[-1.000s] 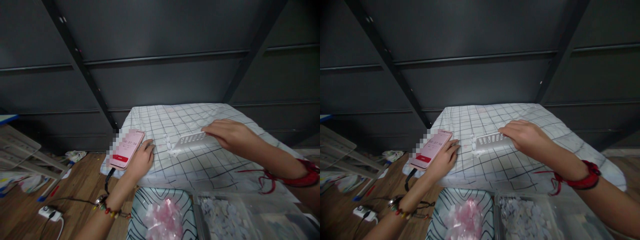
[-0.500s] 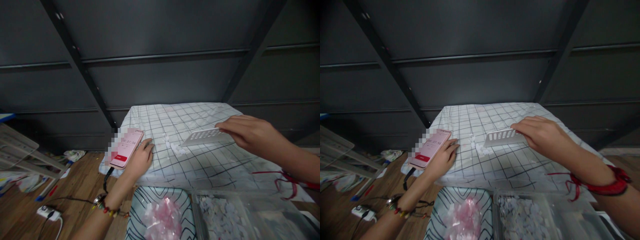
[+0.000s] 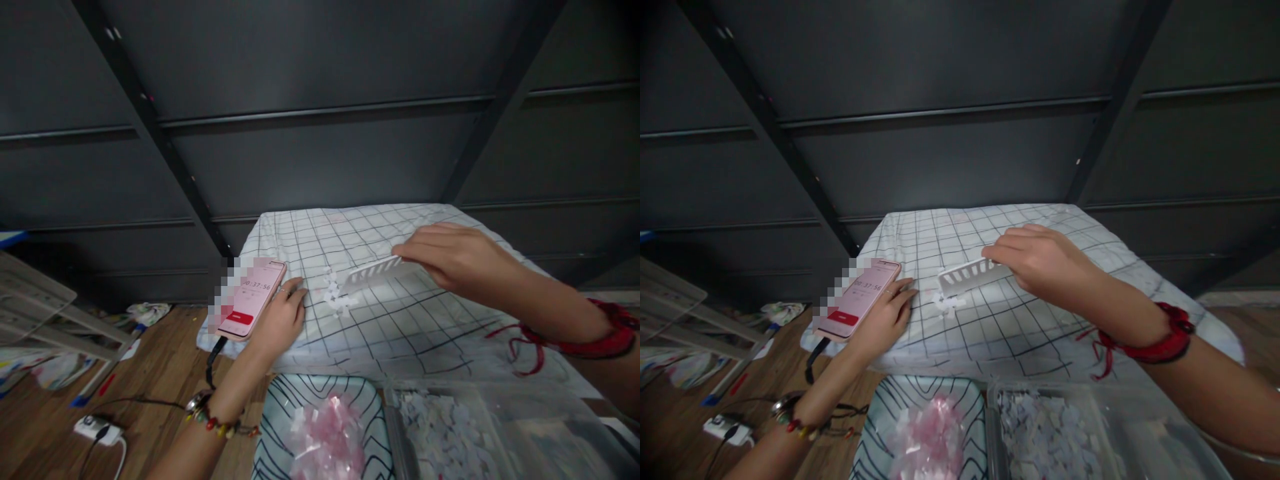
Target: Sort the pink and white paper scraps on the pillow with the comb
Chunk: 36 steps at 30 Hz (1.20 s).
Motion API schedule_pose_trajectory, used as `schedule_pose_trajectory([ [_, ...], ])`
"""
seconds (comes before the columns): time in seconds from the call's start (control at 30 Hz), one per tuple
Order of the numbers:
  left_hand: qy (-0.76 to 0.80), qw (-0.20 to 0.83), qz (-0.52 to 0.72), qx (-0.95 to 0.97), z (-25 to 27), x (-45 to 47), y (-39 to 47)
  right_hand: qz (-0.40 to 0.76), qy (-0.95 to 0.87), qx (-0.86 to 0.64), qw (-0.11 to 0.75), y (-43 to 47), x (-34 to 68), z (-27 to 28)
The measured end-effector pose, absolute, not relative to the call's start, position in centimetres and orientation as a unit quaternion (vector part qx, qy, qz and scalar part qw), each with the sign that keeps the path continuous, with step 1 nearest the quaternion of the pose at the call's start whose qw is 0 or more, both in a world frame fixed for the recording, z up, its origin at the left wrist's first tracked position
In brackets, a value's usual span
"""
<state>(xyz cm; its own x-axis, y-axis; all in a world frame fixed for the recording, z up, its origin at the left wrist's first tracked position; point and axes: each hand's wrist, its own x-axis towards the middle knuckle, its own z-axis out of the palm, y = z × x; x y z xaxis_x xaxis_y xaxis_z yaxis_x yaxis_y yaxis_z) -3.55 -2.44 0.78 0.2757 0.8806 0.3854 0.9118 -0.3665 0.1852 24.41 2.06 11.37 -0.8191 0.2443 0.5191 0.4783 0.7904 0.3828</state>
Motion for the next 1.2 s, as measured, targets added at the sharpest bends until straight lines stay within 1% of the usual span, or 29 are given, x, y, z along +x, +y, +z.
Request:
schedule_pose_trajectory([
  [0.13, -0.562, 0.031, -0.214, -0.798, 0.8, -3.5, -2.4, -0.234, -0.933, -0.192, 0.196, 1.5, 26.6, 11.6],
  [0.23, -0.561, 0.029, -0.215, -0.799, 0.8, -3.5, -2.4, -0.236, -0.933, -0.191, 0.193, 1.6, 27.8, 11.6],
  [0.43, -0.559, 0.031, -0.223, -0.798, 0.6, -3.6, -2.4, -0.278, -0.907, -0.202, 0.242, 1.6, 26.8, 11.6],
  [0.57, -0.558, 0.035, -0.223, -0.799, 0.5, -3.7, -2.3, -0.274, -0.904, -0.207, 0.254, 1.4, 26.1, 11.1],
  [0.73, -0.558, 0.042, -0.217, -0.800, 0.6, -3.7, -2.3, -0.239, -0.914, -0.219, 0.243, 1.6, 24.7, 10.0],
  [0.9, -0.556, 0.040, -0.227, -0.799, 0.7, -3.7, -2.3, -0.253, -0.917, -0.199, 0.234, 1.7, 22.8, 10.3],
  [1.07, -0.560, 0.031, -0.228, -0.796, 0.7, -3.5, -2.4, -0.267, -0.895, -0.212, 0.288, 1.4, 23.0, 10.9],
  [1.13, -0.561, 0.027, -0.229, -0.795, 0.8, -3.5, -2.4, -0.253, -0.902, -0.218, 0.274, 1.1, 23.0, 10.8],
  [1.2, -0.562, 0.026, -0.228, -0.795, 0.8, -3.5, -2.4, -0.236, -0.914, -0.222, 0.243, 0.6, 22.8, 10.5],
])
